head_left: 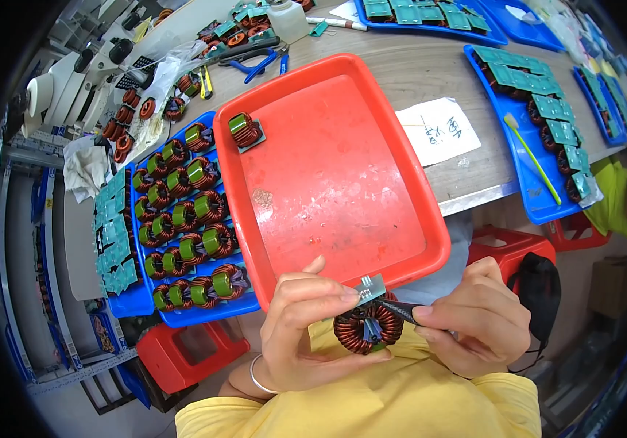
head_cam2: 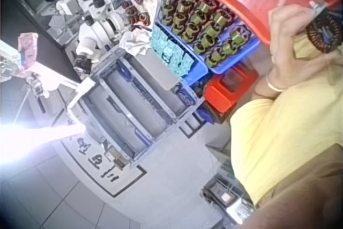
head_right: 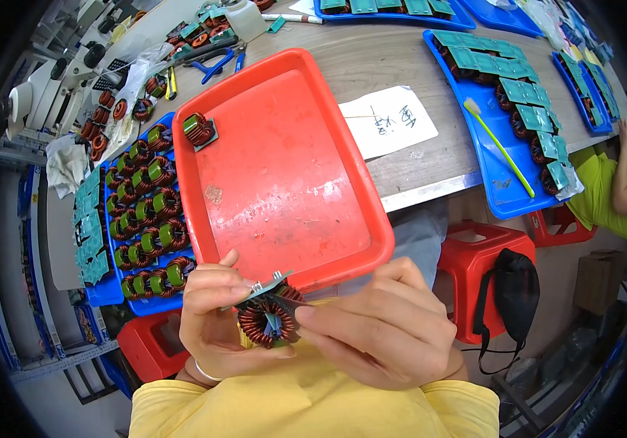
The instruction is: Assembling and inspecting inductors on printed circuit boards at a workstation.
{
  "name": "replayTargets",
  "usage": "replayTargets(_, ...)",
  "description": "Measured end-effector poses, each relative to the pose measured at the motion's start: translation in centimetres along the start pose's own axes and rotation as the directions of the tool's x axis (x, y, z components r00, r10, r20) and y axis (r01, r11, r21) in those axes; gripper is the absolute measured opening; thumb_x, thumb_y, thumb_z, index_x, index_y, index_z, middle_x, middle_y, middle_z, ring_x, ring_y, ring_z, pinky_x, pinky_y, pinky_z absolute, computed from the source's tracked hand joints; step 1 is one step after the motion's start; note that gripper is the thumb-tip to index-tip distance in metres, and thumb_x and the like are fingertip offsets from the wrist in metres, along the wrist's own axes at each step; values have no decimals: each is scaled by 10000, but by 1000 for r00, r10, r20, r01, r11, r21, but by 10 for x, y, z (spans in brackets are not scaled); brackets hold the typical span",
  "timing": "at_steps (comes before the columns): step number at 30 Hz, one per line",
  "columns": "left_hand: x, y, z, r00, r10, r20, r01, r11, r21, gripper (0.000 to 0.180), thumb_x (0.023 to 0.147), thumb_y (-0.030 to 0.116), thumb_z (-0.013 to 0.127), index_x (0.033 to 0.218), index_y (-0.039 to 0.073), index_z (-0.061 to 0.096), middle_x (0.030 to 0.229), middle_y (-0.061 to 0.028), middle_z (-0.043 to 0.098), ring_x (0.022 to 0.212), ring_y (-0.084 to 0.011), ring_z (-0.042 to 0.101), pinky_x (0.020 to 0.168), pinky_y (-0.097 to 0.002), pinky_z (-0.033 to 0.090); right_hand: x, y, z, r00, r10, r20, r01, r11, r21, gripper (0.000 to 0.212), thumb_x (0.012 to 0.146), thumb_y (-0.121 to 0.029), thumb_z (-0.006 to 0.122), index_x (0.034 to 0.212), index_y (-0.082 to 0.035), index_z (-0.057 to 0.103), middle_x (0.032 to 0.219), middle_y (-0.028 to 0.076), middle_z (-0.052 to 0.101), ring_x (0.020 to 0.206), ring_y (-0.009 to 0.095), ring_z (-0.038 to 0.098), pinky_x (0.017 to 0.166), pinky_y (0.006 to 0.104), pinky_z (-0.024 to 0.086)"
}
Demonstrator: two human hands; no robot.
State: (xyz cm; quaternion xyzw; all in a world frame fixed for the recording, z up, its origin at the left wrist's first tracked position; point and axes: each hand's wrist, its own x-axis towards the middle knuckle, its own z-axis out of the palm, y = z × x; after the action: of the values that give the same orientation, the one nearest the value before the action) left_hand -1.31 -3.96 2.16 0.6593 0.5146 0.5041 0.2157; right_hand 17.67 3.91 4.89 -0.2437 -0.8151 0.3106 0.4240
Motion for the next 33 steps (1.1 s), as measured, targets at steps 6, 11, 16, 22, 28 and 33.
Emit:
replayTargets(6, 0, 2, -1, 1000, 0, 3, 0, 999, 41, 691, 443, 255, 894, 991, 63, 522, 927, -67, 515, 891, -194, 509, 983, -458, 335, 0, 0, 1, 1000, -13, 4, 13, 1000, -3, 291, 581, -32, 769, 857, -56, 681, 732, 7, 652, 554, 97, 556, 546, 229, 333)
replayTargets(11, 1, 1, -1, 1000, 4, 2, -4, 998, 60, 680, 445, 260, 893, 987, 63, 532, 922, -63, 517, 889, -192, 507, 974, -454, 346, 0, 1, 0, 1000, -23, 21, 23, 1000, -4, 296, 584, -35, 769, 866, -50, 680, 737, 16, 654, 551, 98, 552, 543, 232, 329)
replayTargets(16, 2, 4, -2, 1000, 8, 0, -8, 996, 89, 667, 447, 260, 892, 978, 65, 539, 920, -58, 517, 876, -188, 504, 953, -452, 366, -1, 1, 2, 999, -41, 19, 42, 998, -35, 289, 587, -45, 770, 862, -46, 681, 734, 17, 651, 543, 96, 543, 540, 233, 320)
replayTargets(22, 5, 10, -1, 999, 9, -46, -4, 993, 116, 591, 529, 217, 867, 1009, 49, 565, 903, -65, 566, 829, -197, 558, 892, -453, 422, -2, 0, 4, 996, -86, 24, 88, 991, -99, 296, 590, -57, 775, 869, -38, 678, 730, 12, 647, 518, 80, 511, 534, 231, 301)
replayTargets(28, 7, 10, -2, 999, -5, -52, 13, 988, 154, 581, 529, 216, 863, 1007, 38, 585, 883, -62, 565, 801, -194, 550, 869, -440, 438, -2, 2, 9, 995, -95, 0, 94, 989, -112, 292, 596, -62, 771, 869, -27, 673, 737, 16, 650, 506, 85, 505, 536, 231, 299)
replayTargets(33, 9, 9, -3, 999, -12, -41, 18, 989, 147, 587, 527, 210, 863, 1013, 33, 584, 884, -66, 567, 799, -200, 552, 854, -452, 448, -1, 1, 10, 995, -97, 8, 97, 989, -115, 291, 589, -60, 773, 860, -25, 673, 719, 15, 645, 504, 88, 506, 534, 232, 298)
